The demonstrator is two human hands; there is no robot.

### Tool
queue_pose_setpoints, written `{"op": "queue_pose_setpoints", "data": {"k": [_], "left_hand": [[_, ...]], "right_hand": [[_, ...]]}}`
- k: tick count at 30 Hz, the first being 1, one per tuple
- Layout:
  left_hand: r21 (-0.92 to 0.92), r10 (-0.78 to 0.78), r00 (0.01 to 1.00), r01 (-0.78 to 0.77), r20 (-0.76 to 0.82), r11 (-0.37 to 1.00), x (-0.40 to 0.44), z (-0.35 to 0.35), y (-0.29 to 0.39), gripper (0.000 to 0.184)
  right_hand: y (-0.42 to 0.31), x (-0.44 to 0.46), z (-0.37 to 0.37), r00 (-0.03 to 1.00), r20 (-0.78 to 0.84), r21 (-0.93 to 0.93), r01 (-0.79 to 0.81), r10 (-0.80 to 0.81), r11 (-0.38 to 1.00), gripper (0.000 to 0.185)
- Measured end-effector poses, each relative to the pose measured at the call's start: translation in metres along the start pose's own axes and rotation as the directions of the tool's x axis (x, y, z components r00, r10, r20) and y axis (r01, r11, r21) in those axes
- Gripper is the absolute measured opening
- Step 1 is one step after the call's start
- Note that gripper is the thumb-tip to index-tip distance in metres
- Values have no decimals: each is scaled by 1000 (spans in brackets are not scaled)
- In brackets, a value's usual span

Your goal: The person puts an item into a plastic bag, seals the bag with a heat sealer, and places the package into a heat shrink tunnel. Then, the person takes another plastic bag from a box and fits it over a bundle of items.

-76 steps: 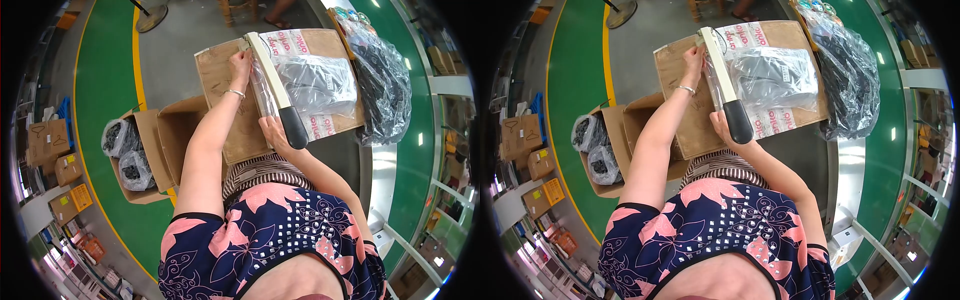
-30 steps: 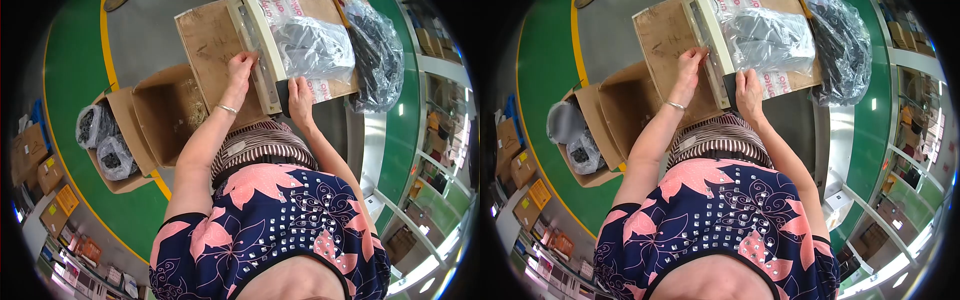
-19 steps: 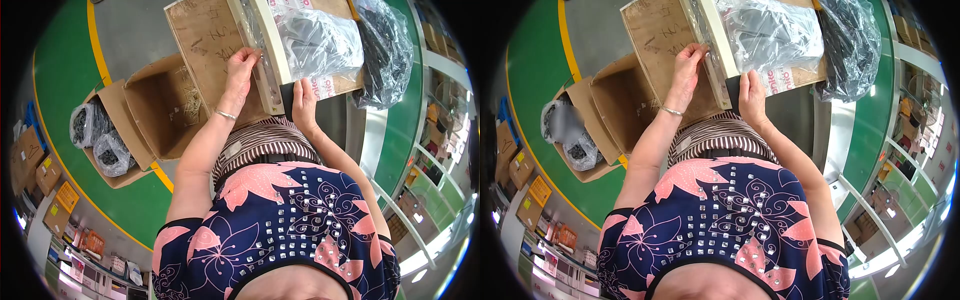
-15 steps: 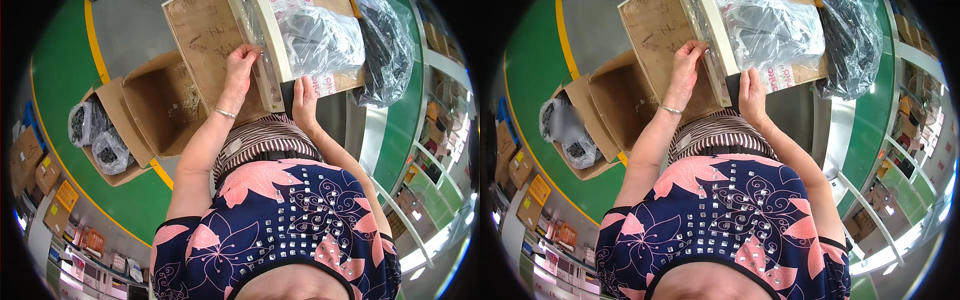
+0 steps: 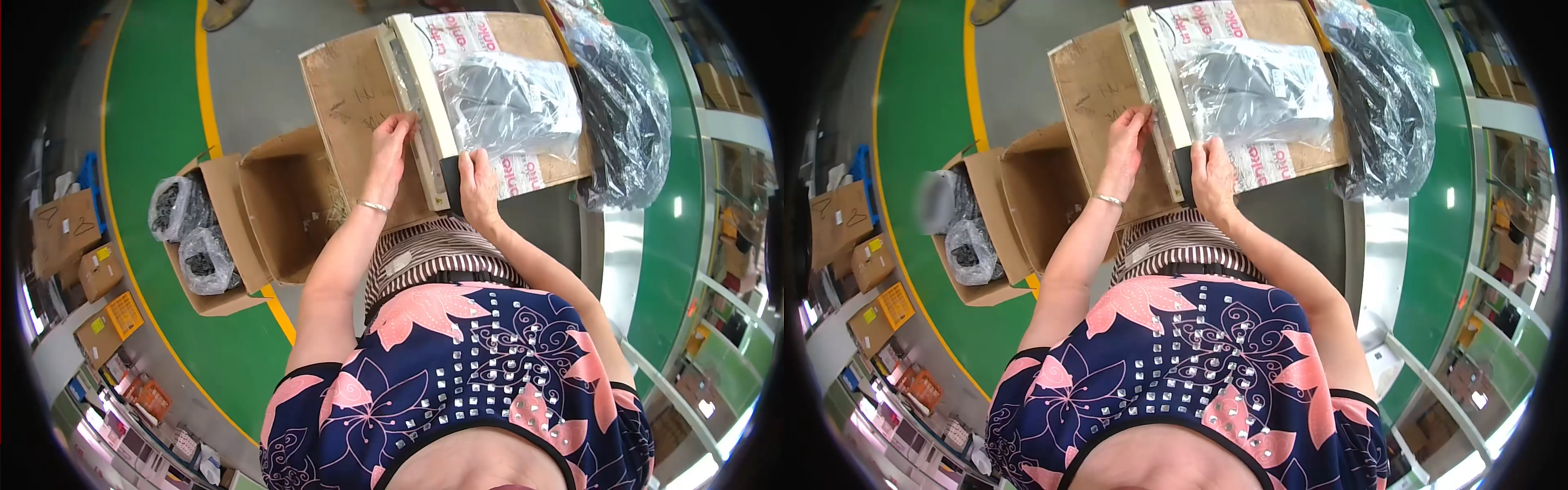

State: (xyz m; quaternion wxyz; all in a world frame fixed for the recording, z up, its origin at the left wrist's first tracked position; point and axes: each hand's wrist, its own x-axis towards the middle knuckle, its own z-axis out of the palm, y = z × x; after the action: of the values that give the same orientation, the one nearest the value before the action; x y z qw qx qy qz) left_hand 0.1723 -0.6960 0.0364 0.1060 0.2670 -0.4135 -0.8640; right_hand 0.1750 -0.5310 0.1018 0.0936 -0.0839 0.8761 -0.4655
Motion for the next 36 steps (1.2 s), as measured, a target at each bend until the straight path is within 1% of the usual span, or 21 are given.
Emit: {"op": "queue_pose_setpoints", "data": {"k": [2, 4, 6, 9, 11, 13, 14, 16, 18, 19, 22, 23, 24, 25, 26, 27, 28, 30, 32, 34, 36], "left_hand": [[14, 33, 999, -33, -3, 999, -10, 3, 1, 14], [-3, 20, 985, -21, -171, 1000, -33, 6, -2, 22], [93, 21, 961, 5, -274, 996, -58, -6, -17, 25], [137, -43, 934, 97, -354, 986, -117, -18, -42, 20], [216, -126, 921, 216, -368, 952, -161, -13, -58, 20], [273, -236, 897, 350, -373, 896, -185, 9, -71, 21], [289, -316, 876, 429, -366, 856, -191, 28, -76, 22], [344, -371, 909, 415, -188, 842, -186, 58, -91, 25], [323, -280, 955, 295, -93, 899, -169, 94, -100, 34], [342, -280, 958, 282, -56, 896, -158, 103, -104, 50], [375, -158, 980, 193, -123, 907, -130, 121, -118, 61], [357, -211, 973, 231, -96, 905, -125, 117, -121, 79], [368, -224, 972, 235, -74, 900, -126, 123, -118, 79], [365, -252, 959, 283, -131, 887, -131, 133, -112, 90], [378, -297, 943, 332, -149, 864, -130, 144, -110, 101], [440, -306, 940, 341, -150, 831, -130, 144, -107, 109], [439, -246, 969, 236, -33, 867, -126, 140, -106, 108], [543, -254, 967, 220, -13, 811, -118, 126, -108, 105], [604, -275, 957, 166, 91, 779, -107, 118, -107, 97], [631, -346, 922, 164, 176, 758, -105, 120, -93, 91], [668, -348, 887, 63, 303, 742, -109, 102, -102, 88]], "right_hand": [[-2, 3, -7, 995, 73, 58, -70, 66, 996, 35], [-3, 10, -21, 984, 157, 104, -105, 88, 989, 41], [-17, 22, -46, 952, 302, 274, -138, 51, 952, 40], [-15, 77, -89, 935, 253, 135, 221, -249, 966, 33], [23, 141, -99, 810, 98, -129, 587, -579, 799, 32], [41, 198, -119, 739, 144, -403, 651, -658, 643, 33], [54, 223, -123, 745, 156, -515, 622, -649, 590, 33], [114, 267, -126, 729, 370, -525, 676, -576, 518, 33], [114, 253, -136, 763, 322, -532, 636, -561, 560, 32], [114, 241, -144, 793, 280, -547, 595, -542, 588, 32], [132, 192, -170, 850, 177, -575, 498, -495, 649, 31], [137, 173, -183, 862, 194, -575, 486, -468, 658, 32], [142, 153, -197, 876, 203, -578, 468, -437, 669, 34], [155, 134, -212, 931, 331, -308, 259, -152, 916, 38], [172, 109, -233, 874, 475, -47, -87, 99, 995, 44], [185, 85, -234, 887, 445, -26, -128, 126, 991, 51], [192, 64, -230, 901, 408, 1, -166, 152, 986, 60], [196, 22, -219, 883, 399, 289, -375, 246, 881, 68], [188, -18, -206, 857, 462, 531, -474, 229, 702, 67], [190, -60, -185, 904, 342, 599, -421, 258, 681, 67], [180, -111, -165, 928, 124, 669, -340, 351, 661, 71]]}}
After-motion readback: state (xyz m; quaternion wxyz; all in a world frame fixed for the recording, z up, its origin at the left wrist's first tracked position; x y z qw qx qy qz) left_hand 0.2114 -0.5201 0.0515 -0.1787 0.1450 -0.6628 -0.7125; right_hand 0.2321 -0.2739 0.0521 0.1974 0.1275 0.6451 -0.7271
